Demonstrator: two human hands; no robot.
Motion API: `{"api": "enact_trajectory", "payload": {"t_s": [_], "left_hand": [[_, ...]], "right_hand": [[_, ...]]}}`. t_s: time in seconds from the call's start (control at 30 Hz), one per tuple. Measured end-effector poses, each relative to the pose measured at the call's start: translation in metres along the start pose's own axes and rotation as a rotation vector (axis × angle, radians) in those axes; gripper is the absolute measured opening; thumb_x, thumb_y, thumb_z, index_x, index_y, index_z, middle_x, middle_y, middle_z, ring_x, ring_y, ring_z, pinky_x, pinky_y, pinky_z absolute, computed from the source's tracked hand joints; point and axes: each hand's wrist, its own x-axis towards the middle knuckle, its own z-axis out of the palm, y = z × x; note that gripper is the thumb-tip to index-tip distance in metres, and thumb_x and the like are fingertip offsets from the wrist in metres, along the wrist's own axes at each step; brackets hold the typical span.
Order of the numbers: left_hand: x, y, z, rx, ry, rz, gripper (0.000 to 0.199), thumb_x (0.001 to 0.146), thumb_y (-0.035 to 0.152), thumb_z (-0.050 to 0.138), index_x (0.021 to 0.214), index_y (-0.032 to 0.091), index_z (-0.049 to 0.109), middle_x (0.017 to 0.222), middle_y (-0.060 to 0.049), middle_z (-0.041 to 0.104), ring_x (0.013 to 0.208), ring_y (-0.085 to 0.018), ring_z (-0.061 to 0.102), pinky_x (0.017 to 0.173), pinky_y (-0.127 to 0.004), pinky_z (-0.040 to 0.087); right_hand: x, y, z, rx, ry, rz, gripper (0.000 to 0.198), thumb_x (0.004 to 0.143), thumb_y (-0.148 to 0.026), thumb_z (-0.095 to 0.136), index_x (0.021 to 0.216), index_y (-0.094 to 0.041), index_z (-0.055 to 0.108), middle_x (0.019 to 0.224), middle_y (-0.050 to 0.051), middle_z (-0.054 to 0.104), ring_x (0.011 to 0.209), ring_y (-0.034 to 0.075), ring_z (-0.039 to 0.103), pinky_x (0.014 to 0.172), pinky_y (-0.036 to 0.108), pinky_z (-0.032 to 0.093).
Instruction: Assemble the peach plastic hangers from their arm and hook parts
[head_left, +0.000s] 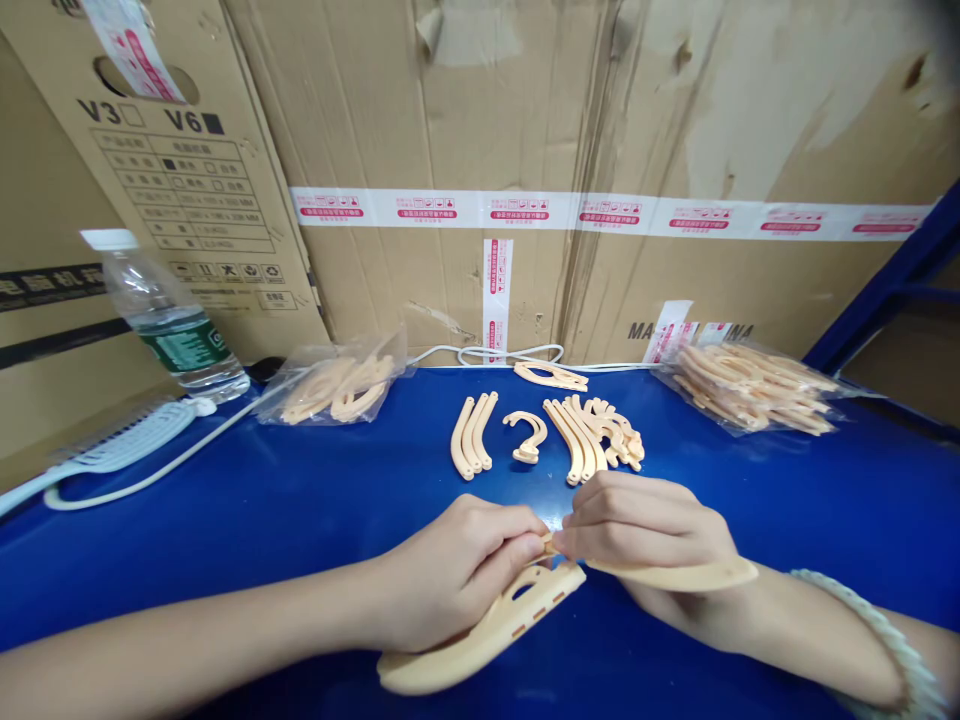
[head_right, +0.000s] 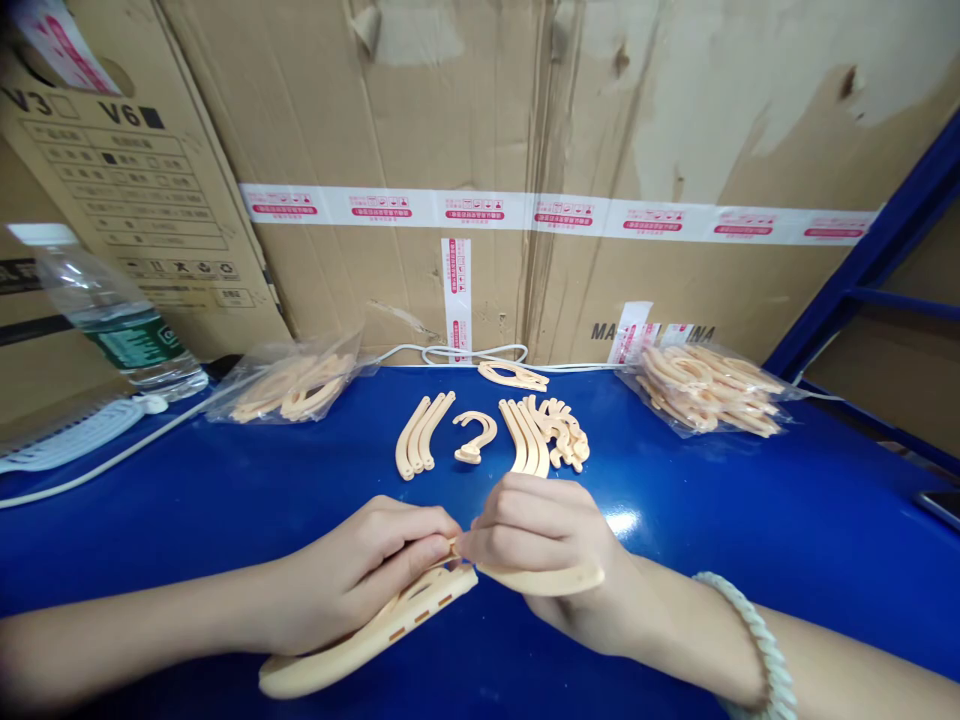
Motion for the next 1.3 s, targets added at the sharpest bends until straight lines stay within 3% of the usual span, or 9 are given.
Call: {"api": "enact_trajectory", "payload": {"t_s": [0.2,0.27,0.37,0.47,0.6,0.7,0.87,1.1,1.3], "left_hand": [[0.001,0.001,0.001,-0.132,-0.010,-0.081,0.038,0.101,0.033,0.032,0.079,0.016,0.058,0.069,0.001,0.054,0.063,-0.012,0.048,0.062,-0.023,0.038],[0.002,0.001,0.001,-0.270,-0.020,-0.126,0.040,0.100,0.041,0.034,0.078,0.017,0.056,0.065,0.002,0.051,0.058,-0.011,0.046,0.057,-0.022,0.037],[0.003,-0.003,0.002,-0.669,-0.025,-0.223,0.040,0.093,0.056,0.047,0.088,0.017,0.056,0.063,0.003,0.051,0.050,-0.011,0.047,0.049,-0.022,0.039],[0.007,-0.012,0.004,-0.958,0.081,-0.236,0.042,0.083,0.055,0.065,0.094,0.015,0.059,0.072,-0.004,0.064,0.060,-0.013,0.058,0.059,-0.024,0.046],[0.010,-0.015,0.004,-1.101,0.214,-0.307,0.030,0.083,0.041,0.071,0.099,0.017,0.060,0.102,-0.012,0.073,0.079,-0.016,0.065,0.069,-0.025,0.049],[0.011,-0.011,0.001,-1.173,0.266,-0.338,0.027,0.081,0.033,0.074,0.099,0.017,0.062,0.105,-0.012,0.074,0.081,-0.016,0.066,0.076,-0.028,0.051],[0.011,-0.012,0.000,-1.209,0.291,-0.330,0.026,0.081,0.029,0.074,0.103,0.017,0.067,0.100,-0.010,0.074,0.087,-0.019,0.067,0.081,-0.032,0.054],[0.009,-0.018,0.002,-1.211,0.307,-0.358,0.021,0.088,0.031,0.068,0.104,0.019,0.070,0.098,-0.009,0.074,0.090,-0.020,0.067,0.084,-0.033,0.054],[0.011,-0.019,0.001,-1.238,0.307,-0.339,0.028,0.077,0.028,0.077,0.103,0.019,0.072,0.096,-0.009,0.074,0.089,-0.020,0.067,0.083,-0.031,0.054]], "right_hand": [[0.003,-0.001,0.000,-0.183,0.122,-0.230,0.025,0.095,-0.014,0.053,0.111,-0.025,0.069,0.077,0.005,0.071,0.071,0.021,0.067,0.060,0.033,0.056],[0.006,-0.001,-0.005,-0.143,0.147,-0.199,0.026,0.097,-0.015,0.050,0.112,-0.026,0.069,0.081,0.006,0.072,0.073,0.021,0.068,0.061,0.033,0.056],[0.013,0.008,-0.024,-0.014,0.196,0.085,0.023,0.099,-0.020,0.048,0.099,-0.025,0.071,0.086,0.007,0.073,0.080,0.021,0.068,0.071,0.035,0.056],[0.014,0.032,-0.053,-0.003,0.238,0.396,0.017,0.091,-0.032,0.061,0.081,-0.022,0.070,0.085,0.007,0.071,0.077,0.020,0.065,0.068,0.033,0.053],[0.000,0.069,-0.087,0.089,-0.035,0.782,0.027,0.077,-0.044,0.071,0.077,-0.018,0.069,0.065,0.003,0.064,0.056,0.017,0.057,0.050,0.028,0.046],[-0.013,0.088,-0.094,0.170,-0.175,0.917,0.033,0.070,-0.043,0.074,0.087,-0.016,0.066,0.056,-0.001,0.059,0.051,0.016,0.055,0.047,0.027,0.044],[-0.025,0.104,-0.091,0.131,-0.166,0.947,0.056,0.075,-0.045,0.065,0.119,-0.012,0.058,0.063,-0.001,0.060,0.054,0.016,0.056,0.050,0.028,0.045],[-0.031,0.117,-0.090,-0.055,-0.308,0.986,0.054,0.082,-0.036,0.054,0.128,-0.006,0.057,0.059,0.001,0.061,0.051,0.017,0.056,0.050,0.029,0.045],[-0.027,0.108,-0.090,-0.324,-0.342,0.916,0.046,0.088,-0.032,0.048,0.125,-0.009,0.062,0.099,0.018,0.068,0.092,0.034,0.065,0.085,0.048,0.048]]}}
